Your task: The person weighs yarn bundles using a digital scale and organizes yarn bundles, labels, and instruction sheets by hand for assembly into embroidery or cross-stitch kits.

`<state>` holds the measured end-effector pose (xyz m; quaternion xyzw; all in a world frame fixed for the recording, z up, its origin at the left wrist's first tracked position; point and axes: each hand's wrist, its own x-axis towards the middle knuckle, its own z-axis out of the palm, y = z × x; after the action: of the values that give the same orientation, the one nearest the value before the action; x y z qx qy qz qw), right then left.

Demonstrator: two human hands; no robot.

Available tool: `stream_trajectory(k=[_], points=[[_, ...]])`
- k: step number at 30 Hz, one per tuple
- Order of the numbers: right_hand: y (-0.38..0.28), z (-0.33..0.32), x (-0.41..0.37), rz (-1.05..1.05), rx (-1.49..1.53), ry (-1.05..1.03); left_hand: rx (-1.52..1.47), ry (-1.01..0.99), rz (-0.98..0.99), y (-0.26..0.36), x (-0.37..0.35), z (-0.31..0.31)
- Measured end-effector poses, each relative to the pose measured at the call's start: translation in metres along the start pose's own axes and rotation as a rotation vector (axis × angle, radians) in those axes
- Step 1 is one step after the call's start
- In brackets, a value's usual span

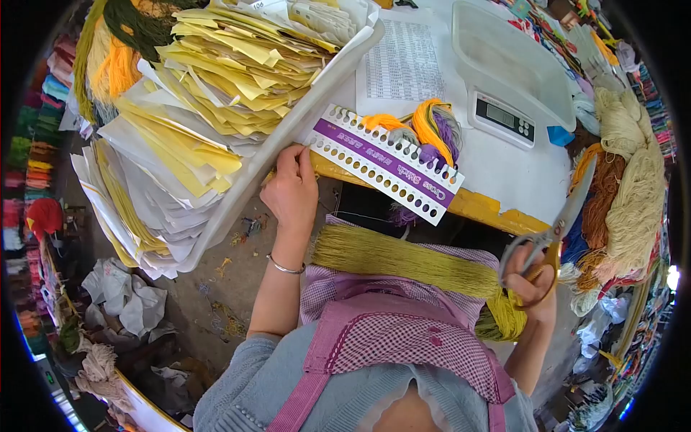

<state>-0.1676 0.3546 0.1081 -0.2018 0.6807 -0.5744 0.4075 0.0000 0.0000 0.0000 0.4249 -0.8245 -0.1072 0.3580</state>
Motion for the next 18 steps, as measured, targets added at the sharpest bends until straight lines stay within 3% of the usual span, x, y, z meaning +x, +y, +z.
stream_trajectory(k=[1,3,9,10,15,17,18], points=[[-0.006,0.016,0.010,-0.070,-0.107,-0.044,-0.027,0.020,0.007,-0.002,-0.001,0.000],[-0.008,0.043,0.036,-0.155,0.029,-0.191,-0.073,0.063,0.018,0.001,-0.001,0.007],[0.007,0.125,0.079,0.008,0.177,-0.437,-0.059,0.073,-0.019,-0.004,-0.009,0.013],[0.003,0.134,0.086,0.055,0.120,-0.456,-0.087,0.097,-0.001,-0.004,-0.009,0.013],[0.025,0.148,0.114,-0.105,-0.009,-0.461,-0.188,0.149,0.024,-0.001,-0.010,0.005],[0.025,0.145,0.120,-0.113,-0.075,-0.430,-0.364,0.087,-0.167,-0.001,-0.016,0.002],[0.024,0.145,0.122,-0.115,-0.084,-0.403,-0.363,0.085,-0.168,-0.002,-0.018,-0.001]])
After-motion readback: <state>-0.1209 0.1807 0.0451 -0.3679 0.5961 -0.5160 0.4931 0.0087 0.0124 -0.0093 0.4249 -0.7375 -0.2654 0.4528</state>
